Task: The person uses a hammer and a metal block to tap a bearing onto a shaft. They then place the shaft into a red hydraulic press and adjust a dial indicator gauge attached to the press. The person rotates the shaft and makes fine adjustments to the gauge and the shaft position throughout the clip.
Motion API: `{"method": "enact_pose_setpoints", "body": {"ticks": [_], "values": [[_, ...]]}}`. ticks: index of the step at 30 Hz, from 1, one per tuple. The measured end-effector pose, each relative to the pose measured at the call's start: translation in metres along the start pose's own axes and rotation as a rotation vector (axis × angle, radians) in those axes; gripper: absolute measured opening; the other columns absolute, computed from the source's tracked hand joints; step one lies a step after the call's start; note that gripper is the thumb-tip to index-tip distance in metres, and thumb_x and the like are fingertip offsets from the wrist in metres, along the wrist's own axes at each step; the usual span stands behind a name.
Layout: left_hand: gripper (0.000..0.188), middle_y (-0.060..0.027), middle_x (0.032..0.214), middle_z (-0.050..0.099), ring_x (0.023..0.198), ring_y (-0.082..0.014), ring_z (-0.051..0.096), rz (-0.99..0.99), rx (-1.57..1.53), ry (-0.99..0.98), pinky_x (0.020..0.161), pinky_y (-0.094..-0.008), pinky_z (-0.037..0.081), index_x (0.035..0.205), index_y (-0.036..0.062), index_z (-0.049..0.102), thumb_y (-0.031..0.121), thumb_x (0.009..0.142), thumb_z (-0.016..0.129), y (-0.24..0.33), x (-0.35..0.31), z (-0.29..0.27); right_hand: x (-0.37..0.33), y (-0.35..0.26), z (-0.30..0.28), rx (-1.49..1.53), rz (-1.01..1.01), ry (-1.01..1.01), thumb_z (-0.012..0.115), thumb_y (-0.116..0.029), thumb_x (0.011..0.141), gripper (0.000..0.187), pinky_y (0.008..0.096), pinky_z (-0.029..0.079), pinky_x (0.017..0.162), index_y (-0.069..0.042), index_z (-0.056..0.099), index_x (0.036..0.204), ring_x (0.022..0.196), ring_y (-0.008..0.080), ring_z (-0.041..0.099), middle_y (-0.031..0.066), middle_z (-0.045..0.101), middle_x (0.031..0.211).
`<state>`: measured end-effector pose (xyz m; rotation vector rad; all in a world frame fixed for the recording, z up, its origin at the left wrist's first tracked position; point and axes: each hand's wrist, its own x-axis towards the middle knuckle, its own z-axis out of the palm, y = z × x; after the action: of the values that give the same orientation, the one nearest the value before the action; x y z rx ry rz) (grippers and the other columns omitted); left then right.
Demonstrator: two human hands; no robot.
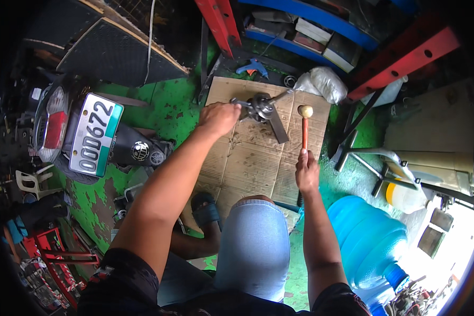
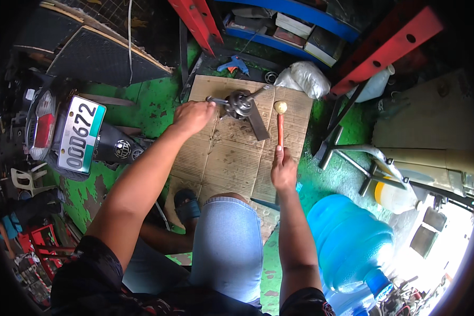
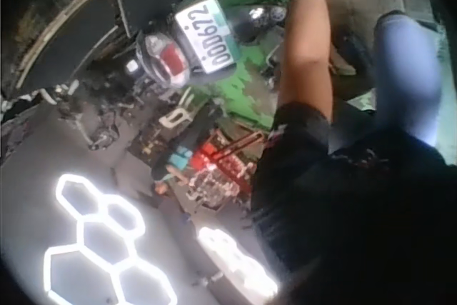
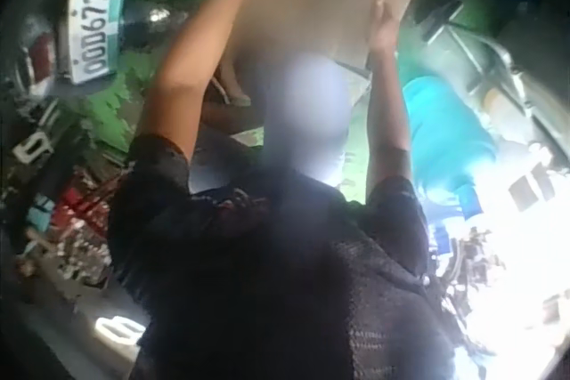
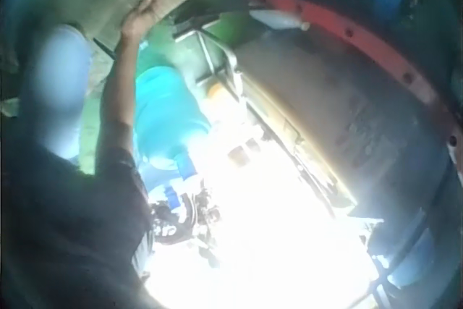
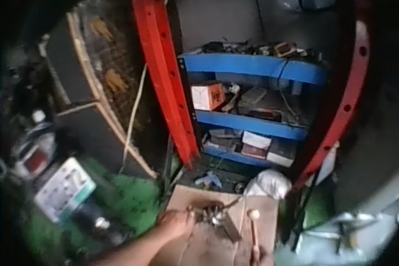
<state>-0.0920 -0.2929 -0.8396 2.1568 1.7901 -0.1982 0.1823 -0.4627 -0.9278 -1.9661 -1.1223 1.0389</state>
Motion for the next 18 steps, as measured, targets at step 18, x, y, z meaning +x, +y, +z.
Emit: {"method": "enact_pose_setpoints", "body": {"ticks": [18], "values": [[0.055, -0.0224, 0.108, 0.073, 0.105, -0.0424, 0.068, -0.459, -0.312, -0.085, 0.091, -0.0519, 0.053, 0.106, 0.0097, 0.074, 0.056, 0.101, 0.045, -0.051, -0.093, 0.055, 0.141, -0.136, 0.102, -0.563, -0.469, 0.17, 0.062, -0.039, 0.095, 0.051, 0.0555, 0.041, 0.109, -0.004, 0.064, 0.132, 0.127, 0.0407, 0.053, 0.0189, 0.063, 0.133]]}}
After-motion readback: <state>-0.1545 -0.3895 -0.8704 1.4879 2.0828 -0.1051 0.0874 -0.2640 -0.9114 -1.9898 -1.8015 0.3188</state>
